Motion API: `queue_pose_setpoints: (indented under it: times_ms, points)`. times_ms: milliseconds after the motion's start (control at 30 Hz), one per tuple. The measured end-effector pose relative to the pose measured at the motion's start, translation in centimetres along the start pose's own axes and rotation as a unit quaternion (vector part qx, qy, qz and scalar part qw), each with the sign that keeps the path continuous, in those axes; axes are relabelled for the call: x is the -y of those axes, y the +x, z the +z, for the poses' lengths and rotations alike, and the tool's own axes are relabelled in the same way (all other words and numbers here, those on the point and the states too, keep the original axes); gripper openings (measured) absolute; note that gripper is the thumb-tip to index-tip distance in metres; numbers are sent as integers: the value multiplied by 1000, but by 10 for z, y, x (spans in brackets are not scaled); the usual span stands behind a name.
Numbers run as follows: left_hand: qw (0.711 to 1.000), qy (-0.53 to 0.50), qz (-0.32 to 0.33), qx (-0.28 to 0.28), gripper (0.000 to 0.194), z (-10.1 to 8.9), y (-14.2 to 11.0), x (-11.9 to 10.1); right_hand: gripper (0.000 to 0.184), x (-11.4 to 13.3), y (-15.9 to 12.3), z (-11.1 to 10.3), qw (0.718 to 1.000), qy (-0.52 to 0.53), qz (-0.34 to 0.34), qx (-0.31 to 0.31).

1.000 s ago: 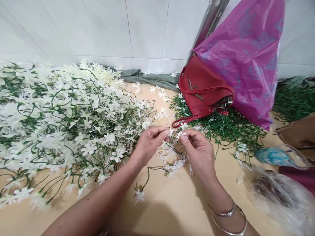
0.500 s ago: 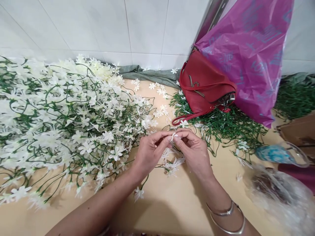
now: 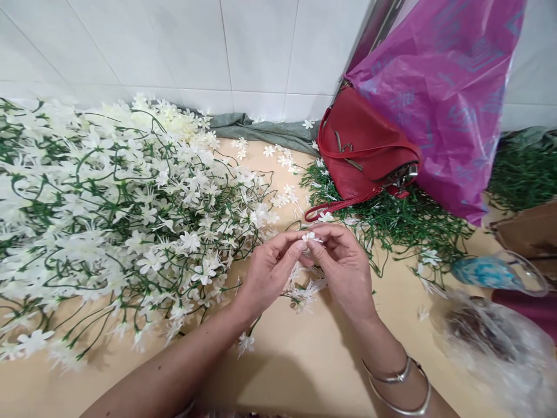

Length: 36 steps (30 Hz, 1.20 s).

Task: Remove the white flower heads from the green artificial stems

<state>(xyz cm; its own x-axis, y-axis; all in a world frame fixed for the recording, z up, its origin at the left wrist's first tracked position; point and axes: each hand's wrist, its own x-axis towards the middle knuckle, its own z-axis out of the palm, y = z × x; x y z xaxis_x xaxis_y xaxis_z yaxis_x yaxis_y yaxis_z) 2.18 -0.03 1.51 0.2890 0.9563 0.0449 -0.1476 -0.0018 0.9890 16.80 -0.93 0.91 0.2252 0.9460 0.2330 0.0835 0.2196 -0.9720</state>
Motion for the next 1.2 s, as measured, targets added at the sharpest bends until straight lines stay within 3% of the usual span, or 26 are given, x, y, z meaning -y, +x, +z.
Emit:
queue_pose_setpoints:
  times_ms: [100, 200, 533, 600, 700, 800, 900, 1033, 1100, 1200]
  points:
    - [1000, -2, -10, -10, 25, 0, 0, 1, 7, 1, -1, -3, 993, -80, -87, -12]
    - [1000, 26, -7, -12, 21, -4, -1, 1, 12, 3, -2, -4, 987, -118, -112, -4]
    - [980, 182, 63, -50, 18, -17, 0, -16, 6, 8, 6, -12, 1000, 23, -17, 11]
    - [960, 262, 82, -58, 16, -22, 0, -18, 6, 9, 8, -16, 1000, 13, -16, -14]
    - [891, 420, 143, -93, 4, -26, -2, -20, 8, 8, 14, -25, 997, -5, -26, -74]
    - [837, 511, 179, -74, 21, -22, -3, -18, 12, 4, 19, -34, 991, -6, -41, -127]
    - [810, 558, 180, -21, 16, -12, -1, -13, 16, 1, 22, -38, 988, -8, -48, -147]
    - [764, 631, 135, -2, 17, 3, 13, -3, 15, 0, 21, -36, 992, -9, -33, -123]
    - [766, 631, 123, 4, 11, 6, 21, -1, 13, 0, 20, -34, 994, -6, -22, -111]
    - [820, 556, 133, -9, 8, 2, 26, -3, 12, 1, 19, -33, 995, -1, -10, -103]
